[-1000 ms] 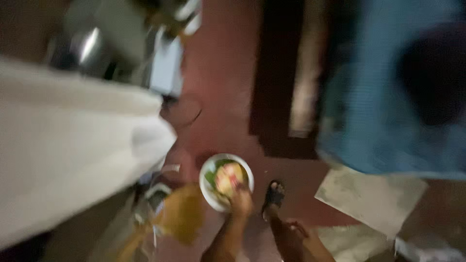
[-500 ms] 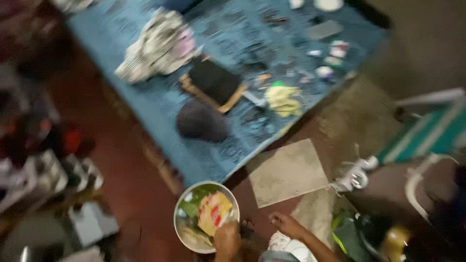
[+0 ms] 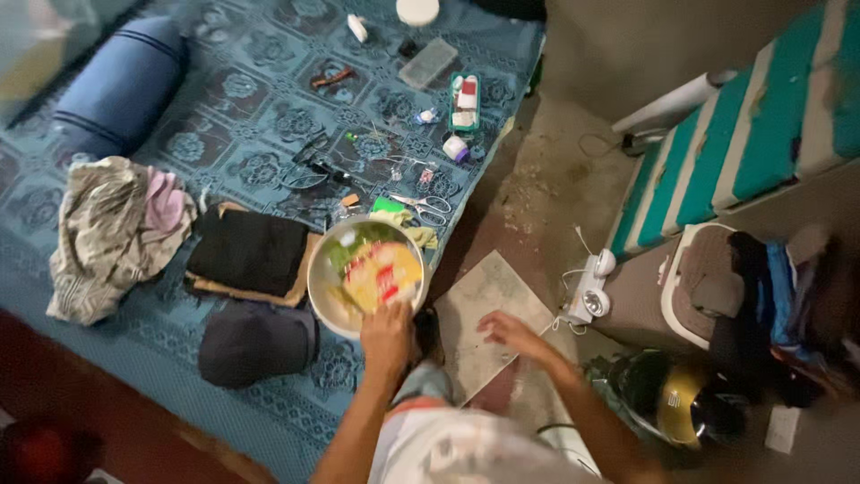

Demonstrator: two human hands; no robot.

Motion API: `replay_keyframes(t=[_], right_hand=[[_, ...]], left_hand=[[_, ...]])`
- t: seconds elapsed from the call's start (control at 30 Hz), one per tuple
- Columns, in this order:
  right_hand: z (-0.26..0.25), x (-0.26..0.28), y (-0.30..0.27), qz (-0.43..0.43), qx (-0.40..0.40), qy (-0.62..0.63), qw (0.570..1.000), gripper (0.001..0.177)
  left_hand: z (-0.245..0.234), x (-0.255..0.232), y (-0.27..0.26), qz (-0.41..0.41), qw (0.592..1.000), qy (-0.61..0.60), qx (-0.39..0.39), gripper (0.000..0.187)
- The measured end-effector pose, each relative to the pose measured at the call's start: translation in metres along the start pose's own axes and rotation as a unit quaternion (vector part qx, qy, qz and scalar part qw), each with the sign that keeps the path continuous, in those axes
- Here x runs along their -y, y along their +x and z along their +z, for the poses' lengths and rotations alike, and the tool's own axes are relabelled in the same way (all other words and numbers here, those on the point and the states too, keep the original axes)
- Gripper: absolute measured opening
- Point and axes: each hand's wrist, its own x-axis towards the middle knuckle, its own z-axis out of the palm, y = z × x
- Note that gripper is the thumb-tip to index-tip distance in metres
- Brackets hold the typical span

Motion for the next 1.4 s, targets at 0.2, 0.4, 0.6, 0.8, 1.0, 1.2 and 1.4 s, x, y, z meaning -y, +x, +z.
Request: replay_keyframes(t=[0.2, 0.4, 0.6, 0.8, 1.0, 1.2, 1.4], right_hand=[[-0.108, 0.084, 0.035, 0.146, -0.148, 0.024, 0.978, 0.041], [-0.244, 0.137, 0.072, 0.217, -0.196, 0.054, 0.955, 0.049], [-0.417, 0.159, 0.185, 0.201, -0.073, 0.042, 0.976, 0.048], [-0.527, 0.218, 0.354, 0.125, 0.011, -0.134, 0.983, 0.043], [-0.533, 0.241, 0.485, 0.166, 0.091, -0.219, 0.957, 0.042], [-0.504, 0.229, 0.572, 0.235, 0.11, -0.174, 0.95, 0.037], [-0.488, 0.202, 0.637, 0.214, 0.178, -0.165, 0.946, 0.031]], left_hand=[[0.054, 0.066, 0.174, -0.073, 0.994, 0.074, 0.041, 0.009], [0.126, 0.143, 0.329, -0.07, 0.989, 0.117, -0.065, 0.007], [0.183, 0.213, 0.432, -0.153, 0.964, 0.203, -0.081, 0.008], [0.212, 0.275, 0.489, -0.198, 0.932, 0.294, -0.079, 0.008], [0.267, 0.368, 0.506, -0.257, 0.908, 0.325, -0.066, 0.01], [0.312, 0.455, 0.517, -0.298, 0.891, 0.339, -0.056, 0.004], [0.306, 0.44, 0.534, -0.336, 0.88, 0.322, -0.093, 0.014]])
